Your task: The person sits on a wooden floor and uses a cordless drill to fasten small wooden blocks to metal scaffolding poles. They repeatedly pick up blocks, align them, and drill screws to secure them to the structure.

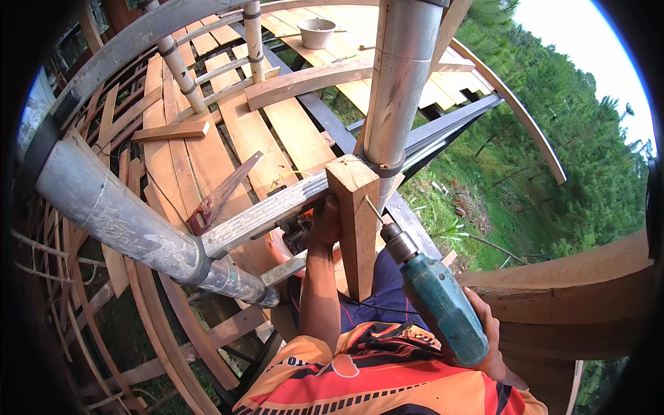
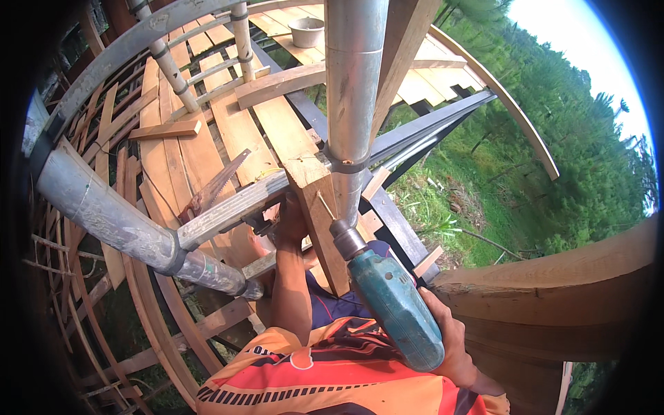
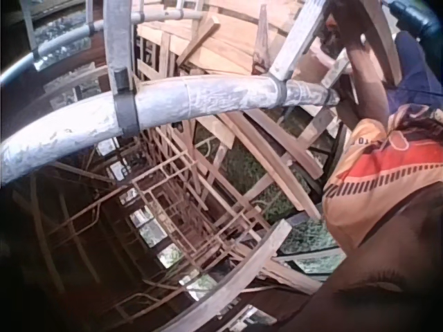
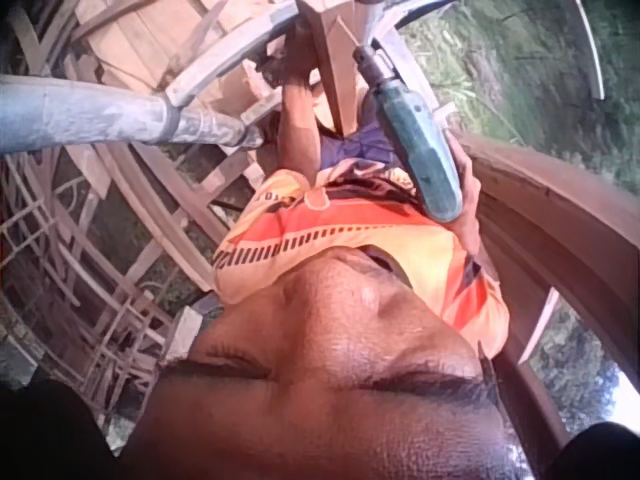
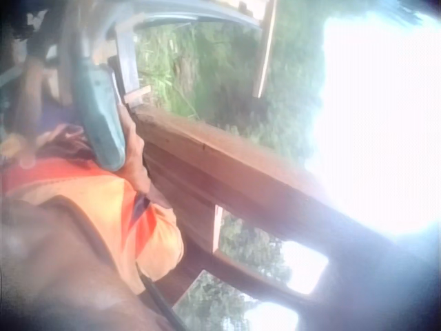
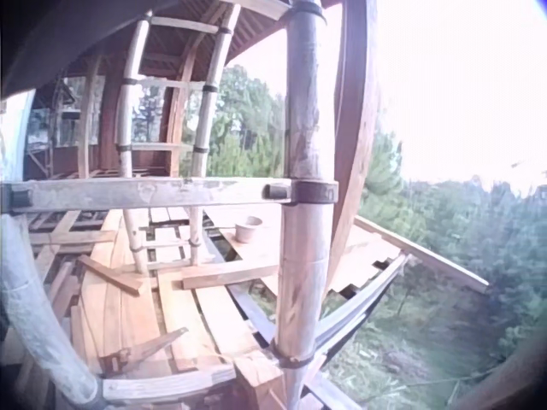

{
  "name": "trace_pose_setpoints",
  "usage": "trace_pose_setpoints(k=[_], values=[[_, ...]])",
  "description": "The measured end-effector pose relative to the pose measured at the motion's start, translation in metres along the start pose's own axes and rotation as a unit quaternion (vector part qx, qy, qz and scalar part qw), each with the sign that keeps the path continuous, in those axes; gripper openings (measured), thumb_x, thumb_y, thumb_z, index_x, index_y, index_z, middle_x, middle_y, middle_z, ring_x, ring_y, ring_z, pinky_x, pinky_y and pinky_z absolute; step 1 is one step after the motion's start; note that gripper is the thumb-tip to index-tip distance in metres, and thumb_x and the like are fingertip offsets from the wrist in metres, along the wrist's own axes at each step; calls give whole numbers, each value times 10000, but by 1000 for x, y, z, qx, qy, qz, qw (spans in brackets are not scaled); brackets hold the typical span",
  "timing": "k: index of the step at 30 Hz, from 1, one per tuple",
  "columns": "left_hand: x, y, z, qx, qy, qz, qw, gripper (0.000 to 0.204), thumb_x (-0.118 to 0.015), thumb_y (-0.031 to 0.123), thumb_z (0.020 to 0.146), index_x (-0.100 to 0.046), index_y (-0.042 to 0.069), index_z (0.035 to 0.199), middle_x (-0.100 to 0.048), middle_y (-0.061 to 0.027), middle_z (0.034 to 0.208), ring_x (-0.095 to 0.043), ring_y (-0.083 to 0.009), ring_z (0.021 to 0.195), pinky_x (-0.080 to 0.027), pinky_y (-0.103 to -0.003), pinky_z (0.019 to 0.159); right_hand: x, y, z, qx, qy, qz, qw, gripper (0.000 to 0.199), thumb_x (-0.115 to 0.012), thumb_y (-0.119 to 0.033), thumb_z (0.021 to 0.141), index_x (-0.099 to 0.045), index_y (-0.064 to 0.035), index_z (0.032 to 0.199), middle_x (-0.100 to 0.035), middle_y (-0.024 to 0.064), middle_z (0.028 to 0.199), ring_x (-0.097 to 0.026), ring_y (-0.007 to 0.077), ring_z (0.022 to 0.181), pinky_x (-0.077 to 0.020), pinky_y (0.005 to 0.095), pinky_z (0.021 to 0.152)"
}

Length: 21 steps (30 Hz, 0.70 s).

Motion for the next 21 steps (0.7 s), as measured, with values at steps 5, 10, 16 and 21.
trace_pose_setpoints(k=[5,10,16,21], values=[[-5,5,-4,-20,4,-27,999,892,-600,727,923,-523,-14,1413,-612,-79,1293,-583,-175,1161,-507,-350,947,-1,-6,2,-13,-5,-25,1000,888,-923,-182,740,-445,90,1437,-664,270,1299,-721,323,1128,-572,371,942],[-3,1,-1,-1,-13,-46,999,870,-589,712,939,-529,-16,1410,-614,-72,1299,-583,-173,1169,-506,-351,957,-6,-10,5,3,6,-16,1000,869,-911,-178,761,-444,85,1445,-663,273,1300,-714,319,1146,-568,376,949],[-1,-8,6,-8,0,-42,999,859,-563,698,959,-517,-18,1430,-616,-85,1311,-580,-188,1190,-493,-359,986,-29,23,-9,-44,20,42,998,758,-887,-164,779,-508,94,1383,-692,270,1198,-730,350,1024,-587,388,860],[36,-64,26,-19,-17,13,1000,842,-511,677,991,-479,-13,1473,-597,-110,1354,-576,-198,1200,-484,-361,996,-49,60,-22,-72,0,67,995,766,-882,-192,772,-508,79,1383,-698,240,1089,-711,370,910,-570,430,775]])
Point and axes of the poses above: each hand's wrist, its own z-axis towards the middle knuckle, its own x-axis out of the back of the hand, y = z × x, the point moved 1 cm from there along z, towards the middle knuckle
